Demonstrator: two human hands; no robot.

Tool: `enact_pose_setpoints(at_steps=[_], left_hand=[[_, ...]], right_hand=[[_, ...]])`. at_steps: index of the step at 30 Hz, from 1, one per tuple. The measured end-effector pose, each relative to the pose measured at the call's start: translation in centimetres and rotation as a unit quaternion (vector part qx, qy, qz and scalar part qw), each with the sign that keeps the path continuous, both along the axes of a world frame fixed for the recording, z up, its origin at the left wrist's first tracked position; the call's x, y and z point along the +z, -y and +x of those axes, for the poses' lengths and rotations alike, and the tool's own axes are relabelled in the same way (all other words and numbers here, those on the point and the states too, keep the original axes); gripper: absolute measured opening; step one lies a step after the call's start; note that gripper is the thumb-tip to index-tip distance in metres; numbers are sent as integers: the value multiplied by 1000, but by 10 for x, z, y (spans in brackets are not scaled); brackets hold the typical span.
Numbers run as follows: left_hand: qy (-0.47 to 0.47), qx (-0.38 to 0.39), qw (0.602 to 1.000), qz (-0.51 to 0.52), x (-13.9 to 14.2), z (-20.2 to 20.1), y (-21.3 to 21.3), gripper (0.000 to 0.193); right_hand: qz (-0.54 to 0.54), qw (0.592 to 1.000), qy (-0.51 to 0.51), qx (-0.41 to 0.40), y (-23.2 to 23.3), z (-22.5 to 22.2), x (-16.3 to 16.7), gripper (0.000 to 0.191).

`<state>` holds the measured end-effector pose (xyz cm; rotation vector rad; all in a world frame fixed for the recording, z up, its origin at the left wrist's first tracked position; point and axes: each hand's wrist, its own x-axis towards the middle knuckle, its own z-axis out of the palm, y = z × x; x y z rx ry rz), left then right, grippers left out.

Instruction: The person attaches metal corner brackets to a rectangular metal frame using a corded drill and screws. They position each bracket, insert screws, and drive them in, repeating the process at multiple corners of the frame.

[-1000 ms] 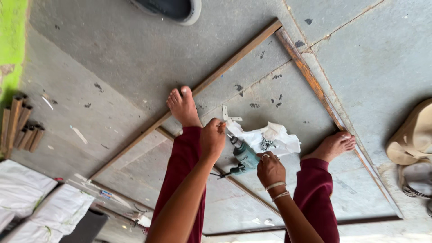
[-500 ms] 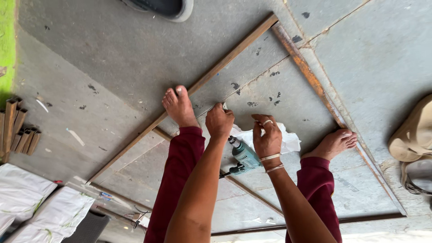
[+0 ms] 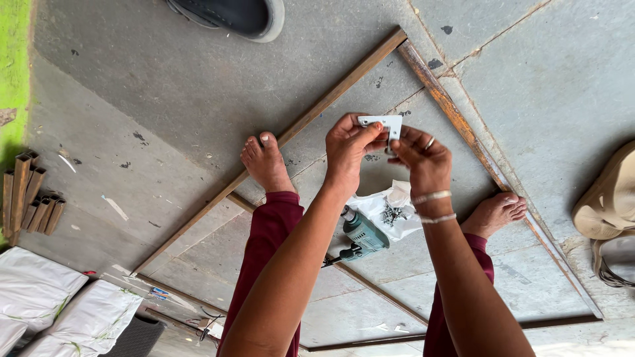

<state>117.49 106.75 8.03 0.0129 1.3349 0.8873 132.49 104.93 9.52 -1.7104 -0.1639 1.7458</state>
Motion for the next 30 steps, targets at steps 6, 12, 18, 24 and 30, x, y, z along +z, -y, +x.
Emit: enact_pose_setpoints(at_steps=[6, 12, 18, 24, 30], left_hand=[[-211, -66, 966, 130, -17, 8, -24, 24], [-505, -310, 781, 198, -26, 0, -59, 37], [-600, -413, 643, 237, -48, 2, -89, 34], [-606, -460, 606, 232, -56, 2, -88, 23], [-624, -419, 603, 267, -56, 1, -81, 28]], right_hand=[[107, 975, 169, 101, -43, 0, -20, 25], [227, 891, 335, 204, -88, 2, -52, 16], [287, 854, 383, 206, -106, -2, -57, 22], [311, 712, 546, 315, -103, -6, -49, 30], [300, 723, 524, 337, -99, -5, -57, 32]])
